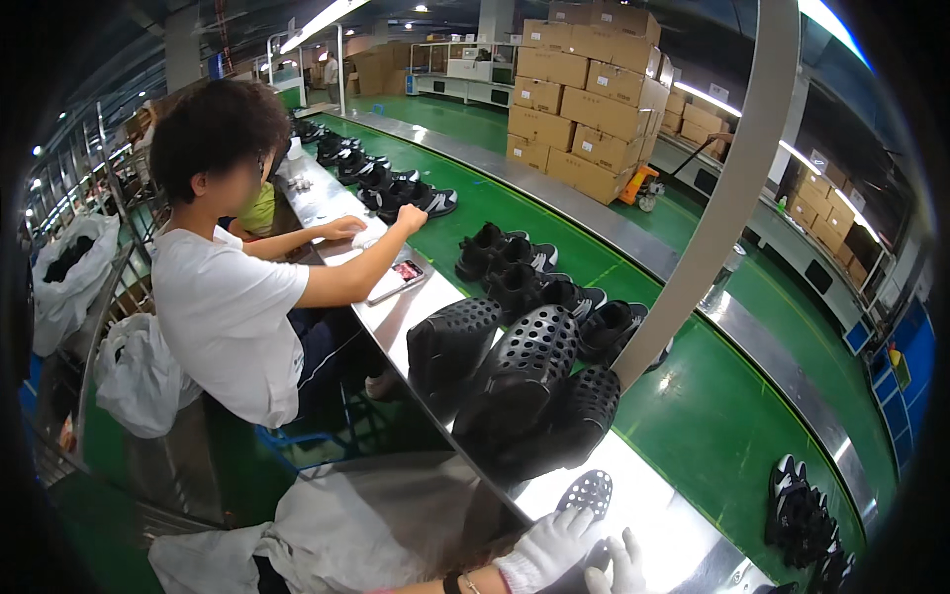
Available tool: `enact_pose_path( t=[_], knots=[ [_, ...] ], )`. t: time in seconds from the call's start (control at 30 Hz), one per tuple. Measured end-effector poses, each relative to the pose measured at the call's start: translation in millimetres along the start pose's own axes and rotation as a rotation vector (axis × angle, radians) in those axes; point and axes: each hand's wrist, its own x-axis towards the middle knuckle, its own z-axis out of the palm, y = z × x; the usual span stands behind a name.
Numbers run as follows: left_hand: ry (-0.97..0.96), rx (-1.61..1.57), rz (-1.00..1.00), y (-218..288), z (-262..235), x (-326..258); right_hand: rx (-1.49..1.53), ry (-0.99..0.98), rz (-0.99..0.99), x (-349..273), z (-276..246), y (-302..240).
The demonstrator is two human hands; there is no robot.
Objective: Inspecting and organizing black and white shoes on a conveyor belt in a factory.
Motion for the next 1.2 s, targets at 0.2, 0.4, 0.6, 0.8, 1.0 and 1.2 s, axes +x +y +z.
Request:
enact_pose_path(
  t=[0.2, 0.4, 0.6, 0.8, 1.0, 1.2],
  knots=[
    [0.394, -0.118, 0.046, -29.9, -73.1, -14.9, 0.162, -0.184, 0.162, 3.3, 9.7, 0.3],
    [0.547, -0.134, -0.455, -112.7, -96.4, -4.9, -0.034, 0.171, -0.147, 35.3, -26.3, -36.1],
    [0.226, -0.679, -0.590, -176.9, -86.1, -2.3, 0.506, -0.116, 0.035, 112.5, -52.7, -87.4],
    [0.260, -0.970, -0.603, -216.3, -65.5, 2.6, 0.886, -0.018, 0.062, 134.5, -3.2, -86.4],
    [0.257, -0.760, -0.654, -236.1, -72.1, 9.0, 0.803, -0.047, -0.038, 150.6, -7.6, -84.8],
    [0.086, 0.286, -0.558, -256.2, -59.1, 0.3, 0.774, 0.069, 0.053, 161.8, 5.0, -88.0]
  ],
)
